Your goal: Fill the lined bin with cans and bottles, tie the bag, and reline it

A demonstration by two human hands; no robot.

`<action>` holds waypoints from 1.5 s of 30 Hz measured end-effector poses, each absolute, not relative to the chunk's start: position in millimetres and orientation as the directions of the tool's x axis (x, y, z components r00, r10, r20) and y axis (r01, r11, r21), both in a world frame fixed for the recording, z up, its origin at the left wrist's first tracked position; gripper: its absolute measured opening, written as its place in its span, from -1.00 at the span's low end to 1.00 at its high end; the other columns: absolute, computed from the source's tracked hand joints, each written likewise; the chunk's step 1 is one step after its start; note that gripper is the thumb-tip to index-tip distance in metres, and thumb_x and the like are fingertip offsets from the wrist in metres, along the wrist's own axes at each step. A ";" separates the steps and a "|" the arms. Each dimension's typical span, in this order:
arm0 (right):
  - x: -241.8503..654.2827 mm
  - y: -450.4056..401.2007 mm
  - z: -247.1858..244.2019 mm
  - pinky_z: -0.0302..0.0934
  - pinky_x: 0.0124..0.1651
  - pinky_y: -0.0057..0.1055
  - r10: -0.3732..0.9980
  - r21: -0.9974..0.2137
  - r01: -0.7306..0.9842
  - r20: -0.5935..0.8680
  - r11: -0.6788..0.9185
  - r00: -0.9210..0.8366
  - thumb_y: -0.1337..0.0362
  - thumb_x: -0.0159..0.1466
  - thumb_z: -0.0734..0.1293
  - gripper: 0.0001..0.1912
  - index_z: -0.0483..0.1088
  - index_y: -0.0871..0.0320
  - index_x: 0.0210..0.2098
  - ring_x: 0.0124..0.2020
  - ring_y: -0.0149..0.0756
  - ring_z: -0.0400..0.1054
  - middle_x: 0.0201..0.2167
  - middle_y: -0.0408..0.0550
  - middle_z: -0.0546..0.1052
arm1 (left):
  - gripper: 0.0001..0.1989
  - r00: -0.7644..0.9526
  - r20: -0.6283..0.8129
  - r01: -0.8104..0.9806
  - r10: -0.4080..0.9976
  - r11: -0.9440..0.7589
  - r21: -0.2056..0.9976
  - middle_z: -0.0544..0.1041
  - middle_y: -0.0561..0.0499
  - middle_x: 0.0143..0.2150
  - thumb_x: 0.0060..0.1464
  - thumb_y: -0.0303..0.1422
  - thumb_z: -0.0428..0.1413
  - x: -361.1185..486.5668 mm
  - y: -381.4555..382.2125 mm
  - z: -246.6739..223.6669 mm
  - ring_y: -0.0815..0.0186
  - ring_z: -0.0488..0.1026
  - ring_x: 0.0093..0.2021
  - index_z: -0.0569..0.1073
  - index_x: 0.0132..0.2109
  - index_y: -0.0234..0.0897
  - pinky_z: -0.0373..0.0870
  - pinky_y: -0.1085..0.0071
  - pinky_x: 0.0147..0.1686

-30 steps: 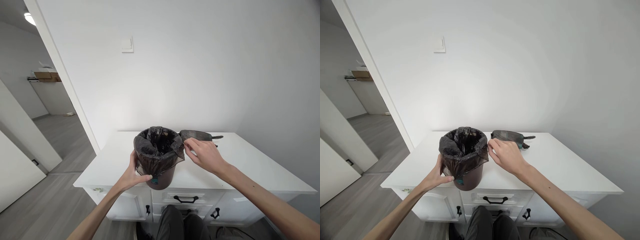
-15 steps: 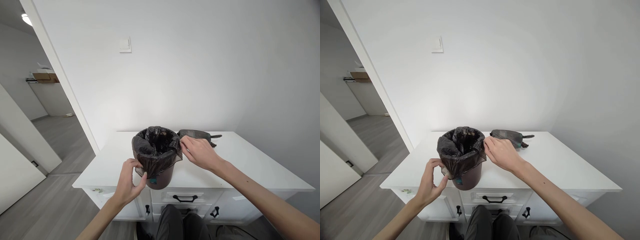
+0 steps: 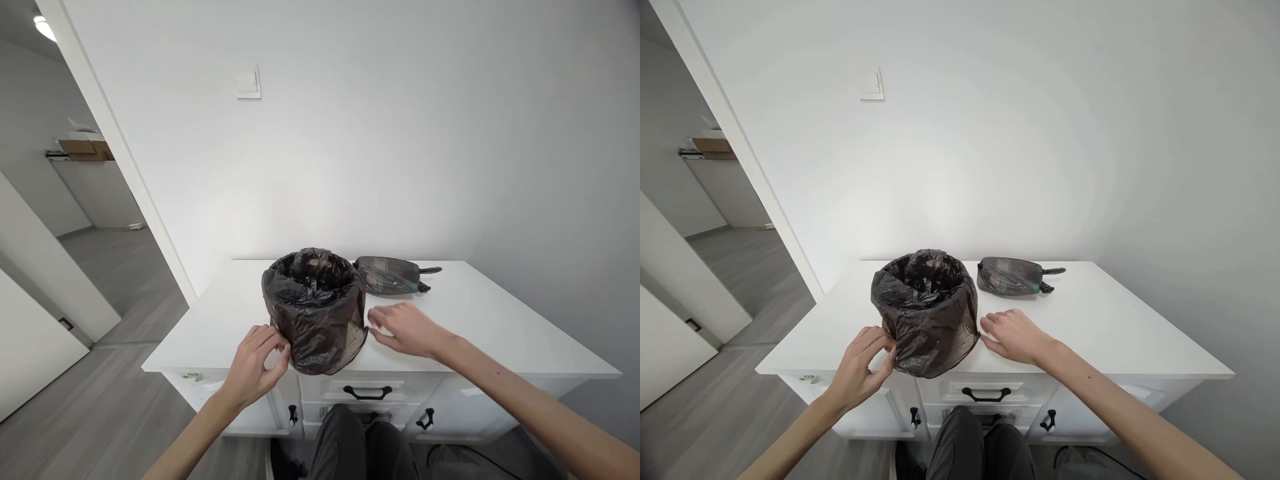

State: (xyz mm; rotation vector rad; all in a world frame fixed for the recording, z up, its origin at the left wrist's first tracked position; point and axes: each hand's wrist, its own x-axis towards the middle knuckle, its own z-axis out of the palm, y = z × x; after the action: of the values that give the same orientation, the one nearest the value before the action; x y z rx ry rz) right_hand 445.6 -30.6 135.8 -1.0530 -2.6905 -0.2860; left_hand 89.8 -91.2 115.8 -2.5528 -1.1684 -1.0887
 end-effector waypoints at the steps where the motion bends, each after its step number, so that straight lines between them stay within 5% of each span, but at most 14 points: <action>1: 447.6 -30.4 147.8 0.10 -0.40 -0.36 0.674 0.042 0.719 0.313 0.694 -0.669 0.29 0.42 0.28 -0.90 0.39 0.10 -0.25 -0.42 -0.22 0.48 -0.37 -0.06 0.59 | -0.85 0.457 0.632 0.708 0.626 -0.686 0.168 0.52 0.04 -0.31 0.35 -0.45 0.02 87.8 -90.1 114.9 0.27 0.42 -0.28 0.40 -0.24 -0.20 0.32 0.28 -0.19; 5: 445.8 -35.8 190.8 0.33 -0.22 -0.30 0.707 -0.172 0.758 0.532 0.630 -0.467 0.24 0.46 0.25 -0.84 0.40 0.07 -0.01 -0.22 -0.17 0.55 -0.16 -0.02 0.63 | -0.85 0.544 0.483 0.717 0.686 -0.679 0.156 0.53 0.03 -0.34 0.30 -0.43 0.04 75.5 -84.7 107.1 0.27 0.43 -0.30 0.44 -0.28 -0.21 0.34 0.27 -0.19; 8: 427.7 -47.0 205.7 0.39 0.09 -0.17 0.629 -0.213 0.663 0.608 0.718 -0.485 0.17 0.49 0.25 -0.67 0.34 0.01 0.22 0.09 -0.09 0.50 0.11 0.05 0.57 | -0.78 0.559 0.452 0.699 0.695 -0.688 0.193 0.45 0.06 -0.49 0.22 -0.40 0.07 66.8 -82.6 104.9 0.31 0.37 -0.44 0.39 -0.43 -0.20 0.34 0.31 -0.32; 11: 402.2 -54.2 208.4 0.29 0.30 -0.04 0.537 -0.173 0.546 0.566 0.820 -0.626 0.05 0.49 0.29 -0.52 0.27 -0.02 0.34 0.30 -0.04 0.36 0.27 0.07 0.48 | -0.68 0.409 0.636 0.711 0.655 -0.665 0.228 0.40 0.02 -0.54 0.25 -0.36 0.04 71.3 -83.3 125.3 0.28 0.35 -0.47 0.32 -0.51 -0.17 0.35 0.31 -0.39; 15: 376.3 -51.4 208.1 0.24 0.33 0.03 0.457 -0.091 0.483 0.509 0.871 -0.729 -0.02 0.49 0.28 -0.53 0.36 0.09 0.26 0.19 -0.04 0.44 0.12 0.10 0.59 | -0.76 0.220 0.817 0.772 0.532 -0.607 0.188 0.58 -0.14 -0.17 0.35 -0.29 -0.03 103.2 -75.8 194.0 0.10 0.51 -0.09 0.52 -0.20 -0.15 0.49 0.11 -0.05; 17: 369.8 -49.0 209.7 0.26 0.29 0.01 0.461 -0.069 0.494 0.490 0.867 -0.740 -0.01 0.51 0.27 -0.57 0.42 0.14 0.19 0.11 -0.05 0.49 0.03 0.09 0.63 | -0.71 0.396 0.696 0.736 0.599 -0.660 0.150 0.61 -0.10 -0.07 0.38 -0.24 -0.07 121.4 -62.2 230.9 0.09 0.52 0.01 0.55 -0.11 -0.11 0.47 0.09 0.07; 20: 366.6 -49.2 213.2 0.29 0.22 -0.03 0.497 -0.063 0.532 0.462 0.845 -0.735 0.00 0.51 0.26 -0.61 0.49 0.17 0.05 0.03 -0.05 0.53 -0.06 0.09 0.66 | -0.70 0.624 0.328 0.687 0.709 -0.698 0.202 0.65 -0.05 0.01 0.32 -0.18 0.00 140.6 -30.3 264.0 0.12 0.56 0.05 0.60 -0.03 -0.08 0.44 0.17 0.12; 24: 369.3 -54.6 214.4 0.32 0.18 -0.06 0.509 -0.056 0.550 0.465 0.833 -0.724 0.02 0.49 0.30 -0.61 0.47 0.19 0.09 0.06 -0.03 0.51 0.02 0.13 0.63 | -0.74 0.572 -0.169 0.815 0.803 -0.534 0.224 0.70 -0.04 -0.24 -0.05 -0.15 0.30 153.9 14.7 259.7 0.04 0.61 -0.16 0.67 -0.18 -0.08 0.51 0.19 -0.10; 27: 373.3 -57.0 212.6 0.31 0.20 -0.05 0.485 -0.050 0.531 0.486 0.846 -0.727 0.06 0.49 0.31 -0.61 0.42 0.19 0.16 0.11 -0.03 0.48 0.09 0.13 0.60 | -0.80 0.522 -0.290 0.852 0.802 -0.480 0.206 0.64 -0.02 -0.47 -0.19 -0.15 0.36 159.5 36.1 246.3 0.04 0.59 -0.35 0.67 -0.37 -0.10 0.50 0.20 -0.27; 30: 377.4 -56.1 212.7 0.31 0.18 -0.09 0.462 -0.072 0.493 0.483 0.867 -0.743 0.11 0.52 0.28 -0.70 0.47 0.15 0.09 0.03 -0.10 0.51 -0.01 0.05 0.64 | -0.80 0.547 -0.316 0.837 0.775 -0.506 0.209 0.68 0.03 -0.39 -0.13 -0.12 0.34 157.9 42.2 249.0 0.10 0.61 -0.31 0.69 -0.33 -0.05 0.50 0.27 -0.26; 33: 382.3 -54.9 217.7 0.33 0.09 -0.19 0.445 -0.094 0.463 0.495 0.881 -0.746 0.13 0.53 0.27 -0.75 0.53 0.10 -0.04 -0.08 -0.18 0.56 -0.13 0.00 0.68 | -0.75 0.664 -0.213 0.743 0.717 -0.598 0.301 0.73 0.09 -0.17 0.05 -0.06 0.26 149.7 33.0 269.4 0.17 0.63 -0.15 0.70 -0.17 0.01 0.50 0.35 -0.14; 36: 390.7 -57.5 226.7 0.35 -0.02 -0.28 0.440 -0.076 0.468 0.500 0.881 -0.746 0.11 0.54 0.25 -0.73 0.55 0.08 -0.09 -0.18 -0.22 0.58 -0.20 -0.04 0.70 | -0.64 0.674 0.095 0.647 0.733 -0.647 0.403 0.71 0.04 -0.01 0.23 0.02 0.16 141.8 13.5 290.4 0.18 0.61 -0.03 0.66 -0.02 -0.04 0.49 0.33 -0.03; 40: 413.3 -68.0 238.1 0.36 -0.14 -0.31 0.464 -0.040 0.512 0.488 0.858 -0.740 0.07 0.55 0.20 -0.64 0.58 0.04 -0.15 -0.28 -0.23 0.58 -0.27 -0.06 0.70 | -0.54 0.362 0.497 0.665 0.789 -0.592 0.455 0.64 -0.08 0.11 0.34 0.06 0.03 129.5 -6.3 289.4 0.14 0.55 0.09 0.60 0.04 -0.15 0.50 0.28 -0.06; 45: 467.5 -80.2 240.0 0.39 -0.28 -0.28 0.573 -0.058 0.644 0.522 0.763 -0.632 -0.07 0.53 0.15 -0.53 0.63 -0.01 -0.15 -0.35 -0.15 0.58 -0.31 -0.02 0.70 | -0.48 0.059 0.532 0.688 0.845 -0.421 0.592 0.65 -0.10 0.06 0.33 0.13 -0.01 92.6 -0.2 232.9 0.12 0.55 0.05 0.56 0.00 -0.19 0.49 0.20 0.01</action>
State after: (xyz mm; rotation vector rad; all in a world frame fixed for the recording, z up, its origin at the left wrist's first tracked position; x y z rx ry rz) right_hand 467.5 -80.2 240.0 -0.9133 -2.4345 -0.1808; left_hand 92.6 -0.2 232.9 -2.4090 -1.7694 -1.4506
